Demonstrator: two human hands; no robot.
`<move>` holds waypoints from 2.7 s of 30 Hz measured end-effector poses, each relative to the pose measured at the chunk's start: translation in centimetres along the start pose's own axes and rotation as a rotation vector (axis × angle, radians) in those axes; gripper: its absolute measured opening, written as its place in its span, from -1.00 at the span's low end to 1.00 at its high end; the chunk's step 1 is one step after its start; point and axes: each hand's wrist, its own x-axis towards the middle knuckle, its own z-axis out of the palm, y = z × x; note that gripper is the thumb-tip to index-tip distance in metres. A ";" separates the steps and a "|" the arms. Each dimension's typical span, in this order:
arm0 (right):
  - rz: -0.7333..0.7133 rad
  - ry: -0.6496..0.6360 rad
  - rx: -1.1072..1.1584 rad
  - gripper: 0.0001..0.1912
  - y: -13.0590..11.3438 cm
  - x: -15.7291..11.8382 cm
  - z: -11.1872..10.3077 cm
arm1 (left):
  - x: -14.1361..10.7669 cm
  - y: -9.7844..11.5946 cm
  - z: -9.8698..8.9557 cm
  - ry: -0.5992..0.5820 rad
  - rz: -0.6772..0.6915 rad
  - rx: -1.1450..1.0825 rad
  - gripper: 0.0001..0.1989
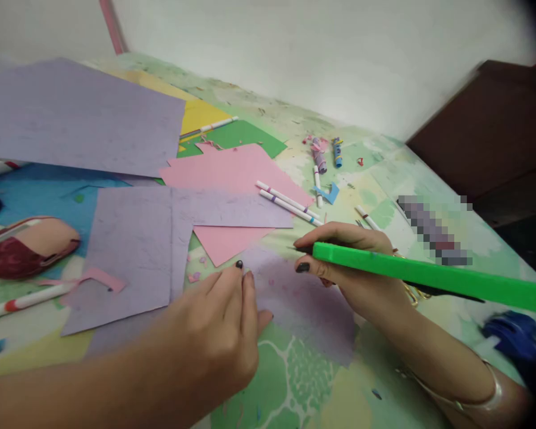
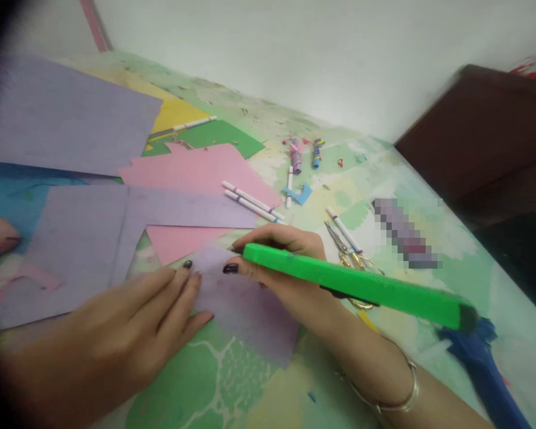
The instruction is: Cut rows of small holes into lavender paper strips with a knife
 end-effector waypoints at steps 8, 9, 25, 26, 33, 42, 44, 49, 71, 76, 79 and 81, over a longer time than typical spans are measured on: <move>0.221 -0.183 0.111 -0.82 0.1 0.5 0.3 | -0.4 0.1 0.0 -0.037 0.053 0.030 -0.67; 0.273 -0.212 0.167 -0.81 0.3 0.4 0.3 | -0.5 0.0 0.0 -0.036 0.067 0.029 -0.68; 0.289 -0.148 0.265 -0.79 0.5 0.2 0.0 | -0.3 -0.2 -0.3 -0.027 0.084 0.017 -0.84; 0.286 -0.131 0.263 -0.80 0.6 0.1 0.0 | -0.5 -0.1 -0.2 -0.022 0.067 0.013 -0.86; 0.272 -0.136 0.199 -0.75 0.4 0.1 0.1 | -0.2 0.3 -0.3 -0.002 0.065 0.073 -0.84; 0.322 -0.011 0.077 -0.82 -0.2 -0.4 1.3 | 0.6 1.3 -1.6 -0.025 0.085 0.048 -0.67; 0.250 0.011 0.084 -0.83 -0.3 -0.4 1.1 | 0.7 1.4 -1.3 0.012 0.078 0.081 -0.70; 0.289 -0.047 0.140 -0.78 0.0 -0.5 1.2 | 0.6 1.7 -1.1 -0.012 0.074 0.039 -0.76; 0.176 -0.049 0.165 -0.78 -0.1 -0.6 1.5 | 0.4 1.6 -1.2 -0.153 0.004 -0.096 -0.86; 0.201 -0.025 0.227 -0.77 0.5 -0.6 1.2 | -0.2 2.5 -0.9 -0.135 -0.016 -0.039 -0.67; 0.193 -0.002 0.271 -0.77 0.8 -0.5 1.0 | 0.3 2.7 -0.7 -0.145 -0.003 -0.018 -0.69; 0.185 0.008 0.271 -0.77 0.9 -0.5 0.9 | 0.8 2.6 -0.7 -0.118 -0.005 0.002 -0.66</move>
